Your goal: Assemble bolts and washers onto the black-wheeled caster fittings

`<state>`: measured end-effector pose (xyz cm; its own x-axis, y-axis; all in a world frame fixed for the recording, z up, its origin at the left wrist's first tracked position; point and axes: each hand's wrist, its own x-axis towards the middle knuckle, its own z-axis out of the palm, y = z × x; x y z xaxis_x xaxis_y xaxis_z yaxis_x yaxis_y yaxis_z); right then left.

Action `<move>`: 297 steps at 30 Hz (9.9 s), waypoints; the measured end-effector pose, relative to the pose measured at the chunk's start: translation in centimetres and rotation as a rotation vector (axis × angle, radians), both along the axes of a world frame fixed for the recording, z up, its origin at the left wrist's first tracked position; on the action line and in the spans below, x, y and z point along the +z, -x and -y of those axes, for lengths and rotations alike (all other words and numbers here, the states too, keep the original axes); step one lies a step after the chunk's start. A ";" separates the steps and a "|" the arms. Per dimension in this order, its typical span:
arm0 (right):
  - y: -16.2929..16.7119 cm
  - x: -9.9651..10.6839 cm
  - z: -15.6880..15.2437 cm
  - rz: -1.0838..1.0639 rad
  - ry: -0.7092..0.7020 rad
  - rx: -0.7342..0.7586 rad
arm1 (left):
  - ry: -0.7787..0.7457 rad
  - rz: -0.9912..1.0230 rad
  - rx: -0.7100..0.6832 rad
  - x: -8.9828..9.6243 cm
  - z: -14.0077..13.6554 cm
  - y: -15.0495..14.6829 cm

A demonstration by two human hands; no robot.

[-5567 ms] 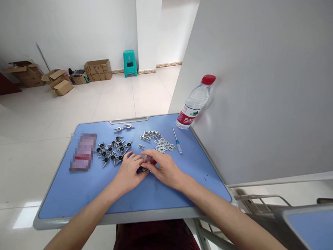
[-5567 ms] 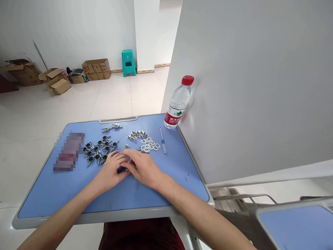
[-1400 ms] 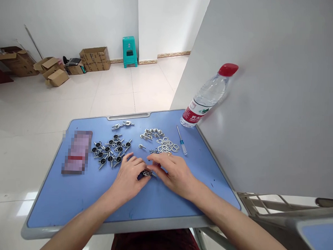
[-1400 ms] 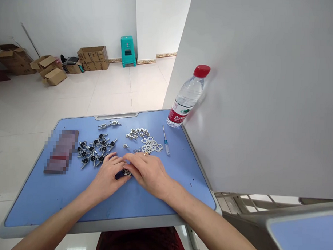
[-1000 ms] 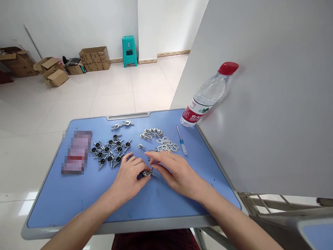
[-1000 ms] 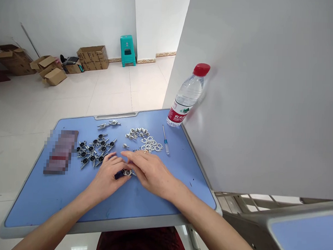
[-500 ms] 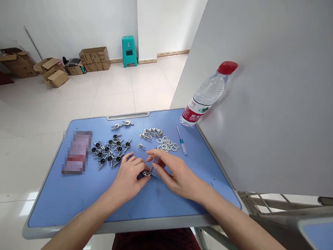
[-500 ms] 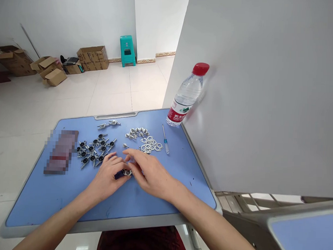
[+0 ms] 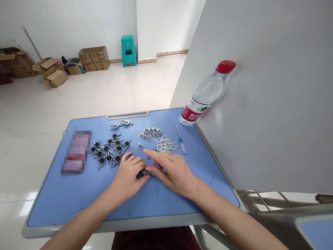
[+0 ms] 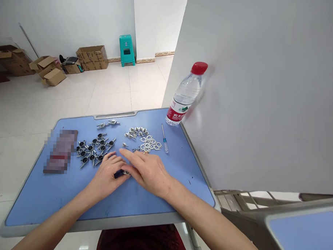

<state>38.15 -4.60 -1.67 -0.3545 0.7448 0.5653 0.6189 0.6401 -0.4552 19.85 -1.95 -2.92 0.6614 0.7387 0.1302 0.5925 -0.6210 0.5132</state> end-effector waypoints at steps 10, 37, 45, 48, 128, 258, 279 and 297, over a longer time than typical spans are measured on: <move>0.6 -0.5 -0.3 -0.032 -0.054 -0.002 | 0.007 0.010 -0.011 -0.2 0.2 0.1; -0.2 0.6 -0.2 -0.124 0.102 0.124 | 0.022 0.011 -0.008 0.0 0.3 0.1; 0.6 0.2 -0.1 -0.083 0.086 0.057 | -0.013 0.008 -0.016 -0.1 0.4 -0.1; 1.0 0.2 0.1 -0.109 0.071 0.007 | -0.016 0.006 -0.014 -0.1 0.5 -0.1; -0.9 1.0 0.0 -0.234 0.235 0.091 | 0.018 -0.005 -0.008 0.0 0.1 0.2; 1.9 0.1 -0.7 -0.180 0.013 0.206 | -0.027 0.030 0.005 -1.3 -0.3 0.0; 2.4 -0.3 -0.2 -0.222 0.023 0.174 | -0.016 -0.004 0.020 -0.7 0.1 0.3; 1.4 0.2 -0.6 -0.263 0.058 0.260 | -0.003 0.046 0.020 -1.6 -0.3 0.3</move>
